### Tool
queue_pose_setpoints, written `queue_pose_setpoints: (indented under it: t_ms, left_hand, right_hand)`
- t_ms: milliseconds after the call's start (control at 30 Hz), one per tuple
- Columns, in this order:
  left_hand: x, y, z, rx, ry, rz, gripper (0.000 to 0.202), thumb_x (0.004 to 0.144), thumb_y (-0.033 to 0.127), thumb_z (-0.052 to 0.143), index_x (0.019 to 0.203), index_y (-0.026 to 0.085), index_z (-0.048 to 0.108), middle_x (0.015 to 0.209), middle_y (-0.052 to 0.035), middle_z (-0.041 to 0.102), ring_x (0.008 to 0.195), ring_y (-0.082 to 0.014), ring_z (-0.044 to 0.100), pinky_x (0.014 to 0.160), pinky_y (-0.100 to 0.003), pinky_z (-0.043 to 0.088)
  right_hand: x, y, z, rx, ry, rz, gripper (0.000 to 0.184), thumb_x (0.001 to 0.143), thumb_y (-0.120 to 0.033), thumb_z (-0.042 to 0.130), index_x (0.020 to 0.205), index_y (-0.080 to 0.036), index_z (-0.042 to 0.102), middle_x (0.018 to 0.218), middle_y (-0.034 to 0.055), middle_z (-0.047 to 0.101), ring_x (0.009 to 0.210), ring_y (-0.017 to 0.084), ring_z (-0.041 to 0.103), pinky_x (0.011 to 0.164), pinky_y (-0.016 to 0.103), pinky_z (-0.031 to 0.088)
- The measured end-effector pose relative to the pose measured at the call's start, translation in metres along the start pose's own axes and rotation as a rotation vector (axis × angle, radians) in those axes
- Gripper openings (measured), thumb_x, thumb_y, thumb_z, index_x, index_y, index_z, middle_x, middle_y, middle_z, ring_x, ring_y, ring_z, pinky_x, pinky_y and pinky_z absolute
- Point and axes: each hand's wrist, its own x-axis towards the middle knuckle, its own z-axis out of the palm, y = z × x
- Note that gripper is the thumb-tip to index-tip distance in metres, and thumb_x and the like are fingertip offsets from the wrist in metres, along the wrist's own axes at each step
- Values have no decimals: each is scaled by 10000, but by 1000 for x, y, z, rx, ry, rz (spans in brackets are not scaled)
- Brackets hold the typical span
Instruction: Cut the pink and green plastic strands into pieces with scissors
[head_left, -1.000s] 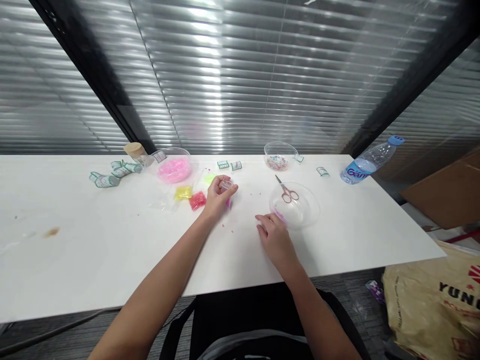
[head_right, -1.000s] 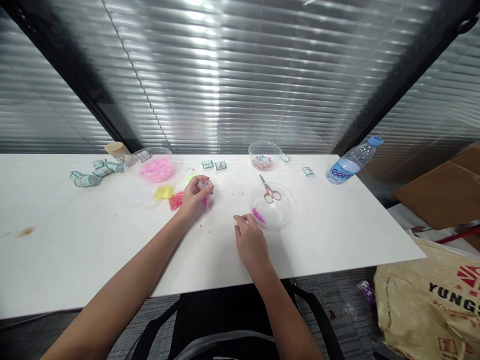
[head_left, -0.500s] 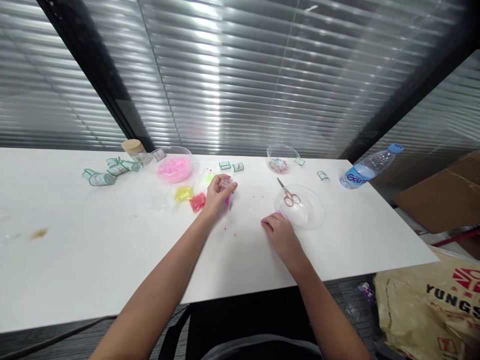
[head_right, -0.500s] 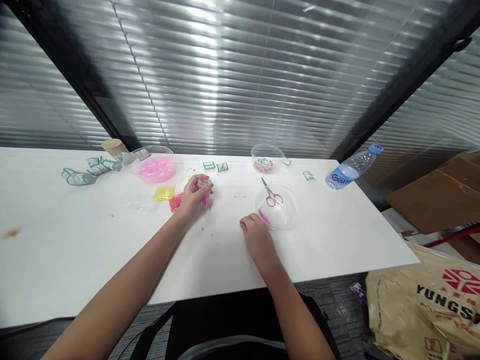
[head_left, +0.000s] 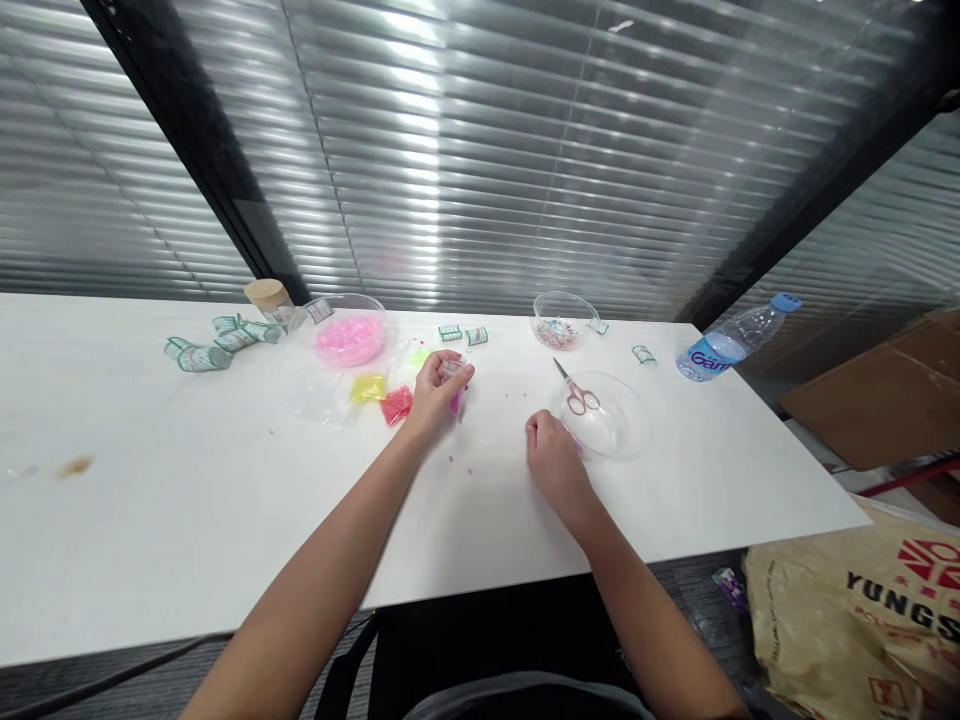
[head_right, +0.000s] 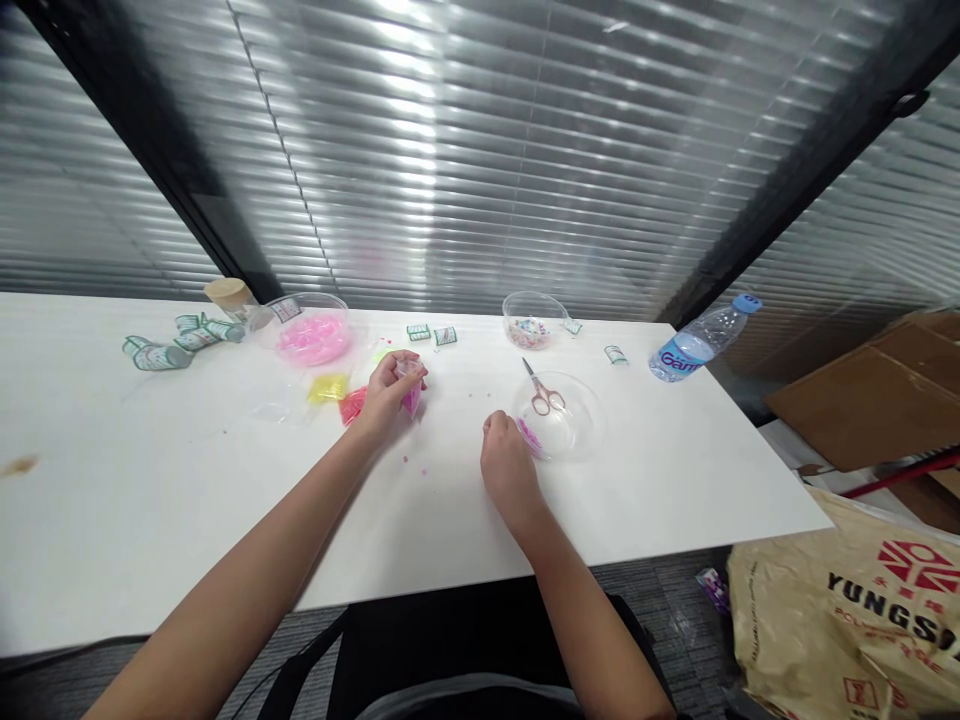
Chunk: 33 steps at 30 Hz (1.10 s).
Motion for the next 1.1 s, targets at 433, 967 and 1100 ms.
queue_pose_setpoints:
  t_ms: [433,967,1100]
  left_hand:
    - [1,-4,0,-31,10,-12,456,626,364,809,952,210,529,741,40,546,619,-89,531,550,-202,388]
    - [5,-11,-4,-11,9,-5,412,664,370,793,944,214,532,706,48,527,601,-85,514,551,-200,376]
    - [4,-11,-3,-4,-7,-5,411,674,364,786,949,211,521,719,49,525,602,-80,497,564,-199,375]
  right_hand:
    - [46,11,6,-44,29,59,147,898,-131,424,869,-146,567,834,102,653,765,204,579,697,301,363]
    - [67,21,5,-126,-102,-42,253,879,-60,442,808,-155,665,842,97,639,723,176,550,675,290,347]
    - [62,18,5,-62,-70,-39,216,905,-93,442,855,-137,648,876,111,636,777,190,568,691,287,370]
